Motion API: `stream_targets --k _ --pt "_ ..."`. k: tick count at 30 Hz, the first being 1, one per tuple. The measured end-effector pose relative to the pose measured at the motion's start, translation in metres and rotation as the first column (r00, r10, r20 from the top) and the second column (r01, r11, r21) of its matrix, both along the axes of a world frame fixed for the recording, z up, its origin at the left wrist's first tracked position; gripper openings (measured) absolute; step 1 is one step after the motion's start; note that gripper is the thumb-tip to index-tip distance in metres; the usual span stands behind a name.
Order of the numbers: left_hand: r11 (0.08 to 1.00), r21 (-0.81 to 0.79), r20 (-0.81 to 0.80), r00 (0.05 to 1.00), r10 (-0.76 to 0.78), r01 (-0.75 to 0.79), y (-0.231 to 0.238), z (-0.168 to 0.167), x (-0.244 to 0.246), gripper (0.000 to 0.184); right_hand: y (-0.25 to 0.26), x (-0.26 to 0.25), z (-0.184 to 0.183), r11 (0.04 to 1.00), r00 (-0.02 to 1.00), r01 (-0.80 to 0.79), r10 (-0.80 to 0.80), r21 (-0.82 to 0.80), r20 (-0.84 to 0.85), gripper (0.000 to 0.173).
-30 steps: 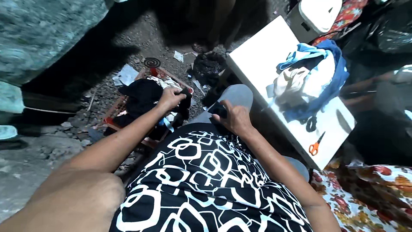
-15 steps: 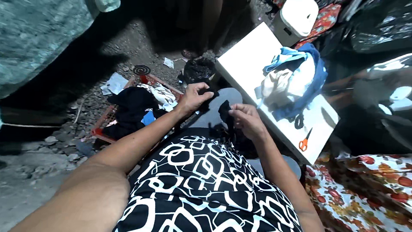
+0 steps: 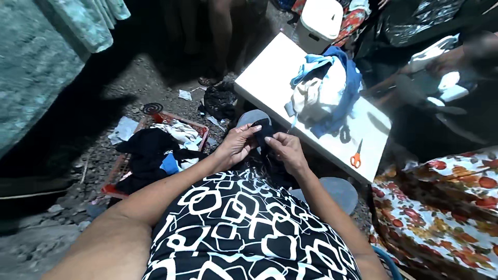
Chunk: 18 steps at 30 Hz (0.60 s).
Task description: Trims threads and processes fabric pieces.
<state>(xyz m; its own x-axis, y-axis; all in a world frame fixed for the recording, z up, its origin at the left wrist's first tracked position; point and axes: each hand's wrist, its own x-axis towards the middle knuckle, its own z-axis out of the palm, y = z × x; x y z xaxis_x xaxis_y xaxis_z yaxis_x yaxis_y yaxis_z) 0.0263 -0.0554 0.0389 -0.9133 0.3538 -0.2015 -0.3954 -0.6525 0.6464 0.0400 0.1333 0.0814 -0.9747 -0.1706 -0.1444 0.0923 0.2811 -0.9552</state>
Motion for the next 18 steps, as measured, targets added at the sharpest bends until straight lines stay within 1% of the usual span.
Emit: stream_targets --k 3,5,6,9,13,18 --pt "1.000 -0.013 -0.045 0.999 -0.027 0.026 0.001 0.004 0.003 0.015 -0.004 -0.002 -0.007 1.000 0.991 0.028 -0.028 -0.003 -0.131 0.019" --pt "0.997 -0.061 -0.033 0.998 -0.050 0.048 -0.003 0.023 0.014 0.014 -0.005 -0.001 -0.007 0.999 0.978 0.026 -0.016 0.046 -0.209 0.019" --pt "0.995 -0.078 -0.036 0.997 -0.066 0.063 -0.006 0.028 0.019 0.015 -0.005 0.000 -0.006 0.997 0.972 0.031 -0.015 0.065 -0.234 0.019" --pt "0.993 -0.093 -0.071 0.994 -0.078 0.071 -0.007 0.027 0.021 0.017 -0.005 0.002 -0.004 0.994 0.960 0.054 -0.026 0.092 -0.280 0.019" --pt "0.994 -0.094 -0.074 0.996 -0.057 0.050 -0.005 0.027 0.022 0.018 -0.004 0.002 -0.007 0.992 0.957 0.100 -0.075 0.075 -0.281 0.023" --pt "0.997 -0.061 -0.083 0.995 -0.046 0.041 -0.002 0.028 0.023 0.019 -0.008 0.003 -0.012 0.988 0.966 0.157 -0.154 -0.001 -0.209 0.027"
